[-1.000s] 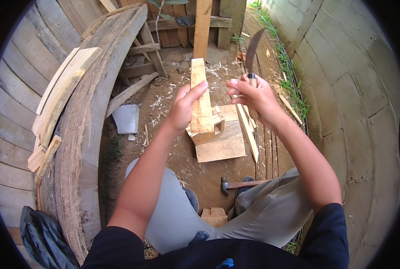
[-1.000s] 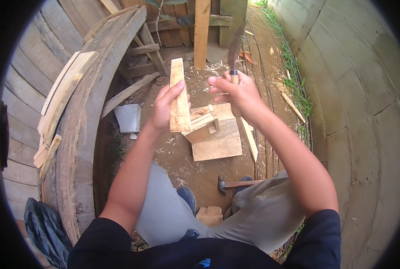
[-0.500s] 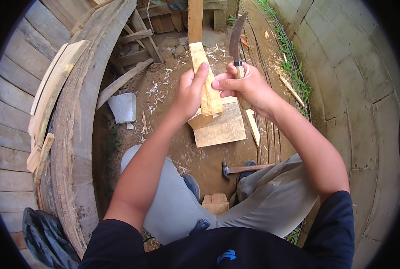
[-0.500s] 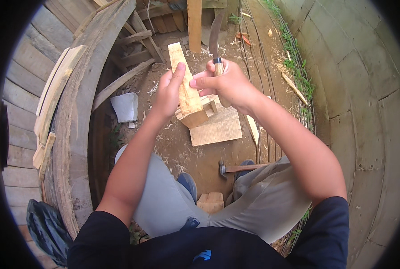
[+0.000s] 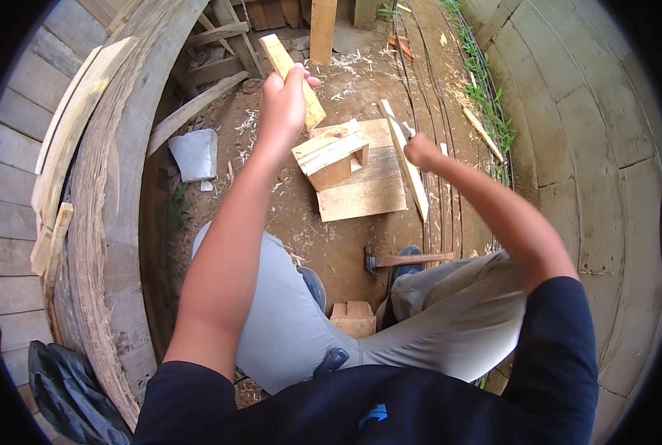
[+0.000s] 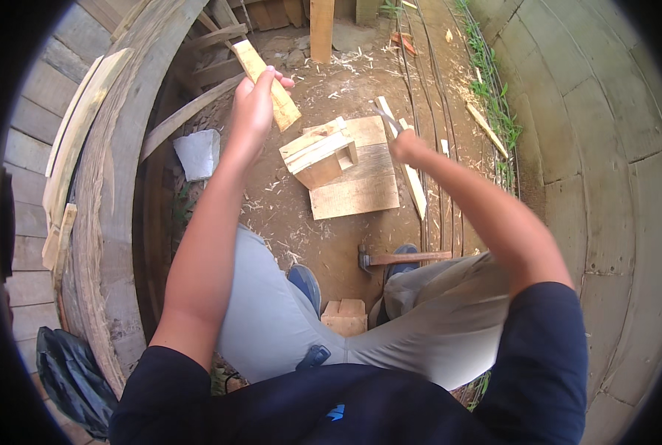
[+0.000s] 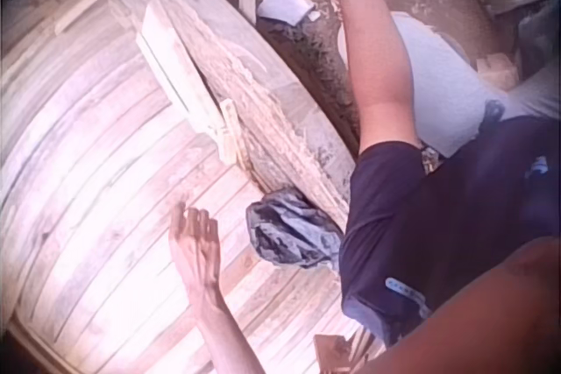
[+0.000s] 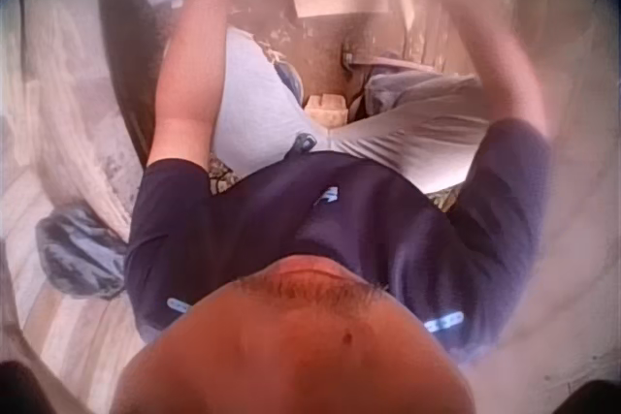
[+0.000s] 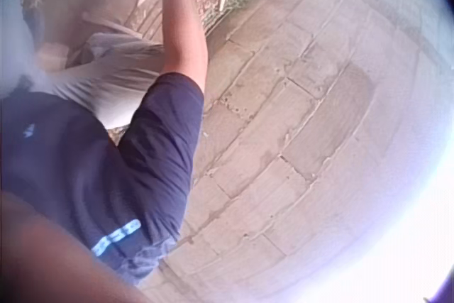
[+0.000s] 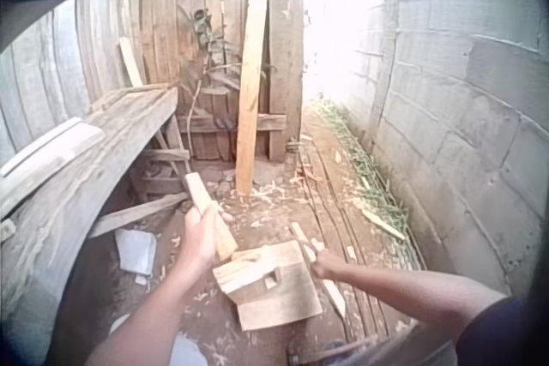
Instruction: The person assembles a small wooden box by fitting pieces together, using a hammer to drive nails, and a knife to trim wood. They repeatedly adjust and inspect the box, then place it on a nearby wooden table.
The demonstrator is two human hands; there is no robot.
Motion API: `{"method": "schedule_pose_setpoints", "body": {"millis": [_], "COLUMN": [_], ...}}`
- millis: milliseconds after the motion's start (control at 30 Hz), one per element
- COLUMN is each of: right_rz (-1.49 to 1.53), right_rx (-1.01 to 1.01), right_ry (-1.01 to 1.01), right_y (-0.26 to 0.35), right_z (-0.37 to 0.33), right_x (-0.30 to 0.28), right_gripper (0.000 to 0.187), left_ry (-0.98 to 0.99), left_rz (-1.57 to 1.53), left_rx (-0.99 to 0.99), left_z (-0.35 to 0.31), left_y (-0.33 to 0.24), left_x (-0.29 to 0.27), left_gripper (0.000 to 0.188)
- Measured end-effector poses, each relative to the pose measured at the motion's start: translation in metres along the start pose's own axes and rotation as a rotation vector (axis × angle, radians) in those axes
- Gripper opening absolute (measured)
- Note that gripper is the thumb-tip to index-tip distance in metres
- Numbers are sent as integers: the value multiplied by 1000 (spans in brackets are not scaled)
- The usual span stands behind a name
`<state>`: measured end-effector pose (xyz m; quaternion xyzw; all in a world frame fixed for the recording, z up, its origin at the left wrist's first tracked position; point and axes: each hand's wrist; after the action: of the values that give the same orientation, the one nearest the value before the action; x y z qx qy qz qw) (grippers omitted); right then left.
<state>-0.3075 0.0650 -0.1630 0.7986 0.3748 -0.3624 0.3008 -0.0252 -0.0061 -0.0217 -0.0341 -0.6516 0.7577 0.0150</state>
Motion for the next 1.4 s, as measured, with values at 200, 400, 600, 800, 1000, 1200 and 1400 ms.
{"method": "schedule_pose_setpoints", "body": {"millis": [200, 400, 600, 800, 1000, 1200, 1400], "right_rz": [109, 253, 836, 984, 689, 457, 169], "right_rx": [-38, -42, -362, -499, -432, -376, -541], "right_ry": [-173, -174, 217, 372, 192, -44, -397], "right_y": [8, 38, 90, 86, 81, 55, 7], "right_z": [8, -19, -133, -149, -133, -112, -39], "right_x": [100, 33, -64, -85, -114, -146, -136], "right_gripper": [46, 46, 45, 40, 49, 43, 27], "left_ry": [164, 370, 424, 528, 580, 869, 604], "left_rz": [-228, -100, -311, -410, 180, 1162, 889], "left_rx": [-183, -303, -380, -341, -302, -103, 47], "left_z": [5, 3, -15, -20, -3, -34, -35], "left_y": [-2, 20, 21, 22, 24, 65, 105], "left_x": [10, 24, 48, 52, 35, 20, 24], "left_gripper": [31, 34, 43, 56, 86, 107, 92]}}
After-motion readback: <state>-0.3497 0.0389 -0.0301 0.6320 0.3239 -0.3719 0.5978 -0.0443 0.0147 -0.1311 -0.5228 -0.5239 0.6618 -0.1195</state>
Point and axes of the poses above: each hand's wrist, its own z-axis towards the middle knuckle, its own x-axis out of the palm, y = z × x, and after that the axes turned 6 degrees about -z, right-handed
